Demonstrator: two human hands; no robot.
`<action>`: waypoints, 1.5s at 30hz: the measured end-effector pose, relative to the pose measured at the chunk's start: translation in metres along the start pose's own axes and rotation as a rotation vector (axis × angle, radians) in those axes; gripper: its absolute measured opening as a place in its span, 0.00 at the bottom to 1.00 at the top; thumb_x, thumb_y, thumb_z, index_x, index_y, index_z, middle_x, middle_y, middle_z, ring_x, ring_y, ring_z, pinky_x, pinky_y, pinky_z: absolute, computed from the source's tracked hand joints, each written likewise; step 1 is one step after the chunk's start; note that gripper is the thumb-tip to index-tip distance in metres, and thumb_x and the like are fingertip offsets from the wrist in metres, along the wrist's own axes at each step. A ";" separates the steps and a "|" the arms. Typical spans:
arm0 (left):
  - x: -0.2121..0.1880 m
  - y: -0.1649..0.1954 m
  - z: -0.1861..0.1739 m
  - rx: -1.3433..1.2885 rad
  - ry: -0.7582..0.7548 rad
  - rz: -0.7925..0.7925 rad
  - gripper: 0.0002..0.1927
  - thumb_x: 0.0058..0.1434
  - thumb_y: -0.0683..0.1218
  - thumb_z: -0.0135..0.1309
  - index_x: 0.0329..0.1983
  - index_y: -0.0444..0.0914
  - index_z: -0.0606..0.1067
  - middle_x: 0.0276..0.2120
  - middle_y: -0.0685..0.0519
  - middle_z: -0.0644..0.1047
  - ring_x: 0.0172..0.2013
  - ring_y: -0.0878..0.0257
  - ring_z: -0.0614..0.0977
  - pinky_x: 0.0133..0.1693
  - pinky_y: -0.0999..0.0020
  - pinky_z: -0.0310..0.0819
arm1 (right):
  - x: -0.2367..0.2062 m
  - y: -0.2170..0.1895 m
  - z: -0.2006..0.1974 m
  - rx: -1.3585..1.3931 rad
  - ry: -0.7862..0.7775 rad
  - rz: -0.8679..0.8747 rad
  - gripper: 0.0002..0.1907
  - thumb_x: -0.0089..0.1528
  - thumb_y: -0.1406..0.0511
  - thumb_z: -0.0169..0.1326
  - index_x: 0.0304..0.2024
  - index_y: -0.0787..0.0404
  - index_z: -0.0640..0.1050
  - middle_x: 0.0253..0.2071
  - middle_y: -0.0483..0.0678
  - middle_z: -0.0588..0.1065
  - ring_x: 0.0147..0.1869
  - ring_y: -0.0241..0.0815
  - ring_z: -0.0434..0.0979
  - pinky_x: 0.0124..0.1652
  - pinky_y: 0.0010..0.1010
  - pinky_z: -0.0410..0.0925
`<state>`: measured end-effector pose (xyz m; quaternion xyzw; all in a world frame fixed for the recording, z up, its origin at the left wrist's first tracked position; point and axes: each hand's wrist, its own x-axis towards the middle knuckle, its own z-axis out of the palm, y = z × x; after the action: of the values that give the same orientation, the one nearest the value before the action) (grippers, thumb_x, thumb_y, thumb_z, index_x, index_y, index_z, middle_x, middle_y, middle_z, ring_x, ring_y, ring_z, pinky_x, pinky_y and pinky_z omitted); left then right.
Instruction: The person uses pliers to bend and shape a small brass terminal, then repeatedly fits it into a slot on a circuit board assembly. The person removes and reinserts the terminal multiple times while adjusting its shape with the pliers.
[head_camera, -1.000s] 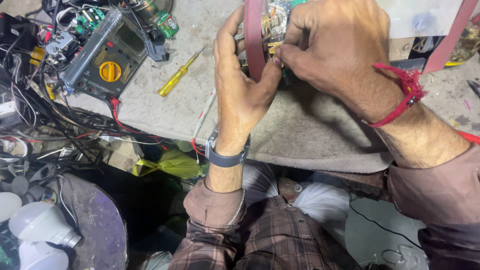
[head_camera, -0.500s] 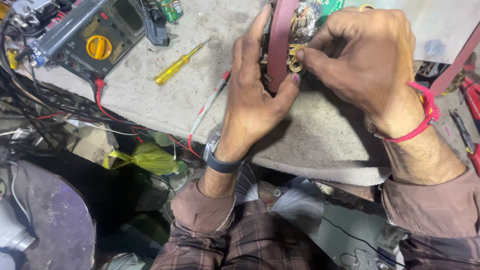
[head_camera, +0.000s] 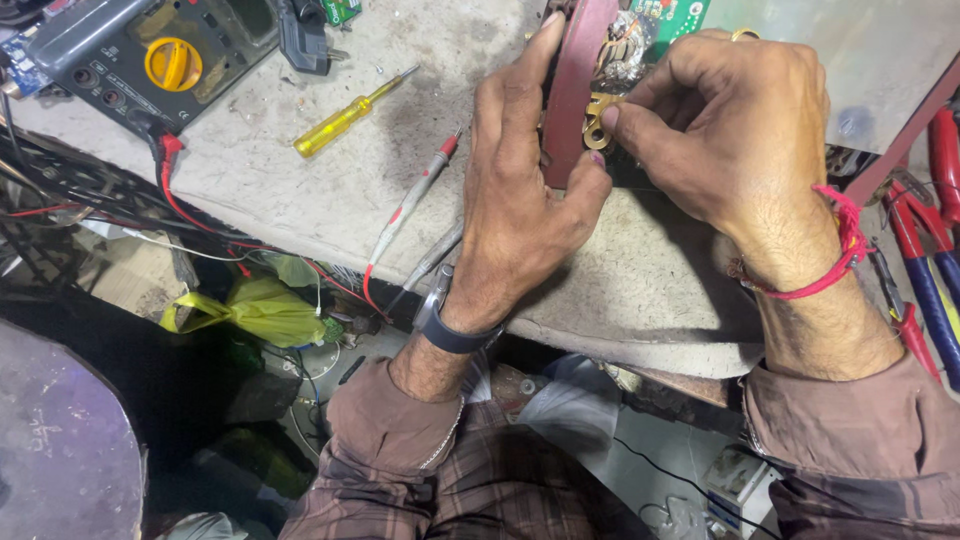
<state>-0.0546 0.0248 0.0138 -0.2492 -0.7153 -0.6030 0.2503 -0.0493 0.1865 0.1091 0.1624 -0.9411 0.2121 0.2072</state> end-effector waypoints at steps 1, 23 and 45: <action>0.000 0.000 0.001 -0.002 -0.008 -0.018 0.41 0.62 0.39 0.58 0.75 0.43 0.52 0.58 0.45 0.65 0.58 0.53 0.73 0.63 0.62 0.73 | -0.001 0.001 0.000 -0.001 0.003 -0.001 0.11 0.62 0.66 0.71 0.32 0.65 0.81 0.25 0.49 0.76 0.26 0.37 0.77 0.27 0.28 0.65; -0.003 0.008 0.016 0.180 0.139 -0.124 0.37 0.65 0.43 0.61 0.73 0.47 0.57 0.50 0.48 0.68 0.49 0.56 0.76 0.53 0.61 0.74 | -0.002 -0.003 0.004 -0.011 0.000 0.013 0.10 0.61 0.66 0.70 0.32 0.66 0.81 0.25 0.51 0.75 0.25 0.39 0.76 0.27 0.30 0.65; -0.007 0.011 0.030 0.201 0.287 -0.096 0.35 0.61 0.43 0.62 0.70 0.48 0.63 0.50 0.52 0.72 0.50 0.58 0.74 0.57 0.65 0.72 | -0.006 -0.005 -0.022 0.314 -0.076 0.260 0.07 0.62 0.67 0.66 0.32 0.61 0.80 0.24 0.40 0.74 0.25 0.23 0.68 0.25 0.18 0.60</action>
<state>-0.0441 0.0554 0.0127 -0.0998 -0.7401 -0.5690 0.3444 -0.0350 0.1940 0.1264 0.0776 -0.9167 0.3748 0.1146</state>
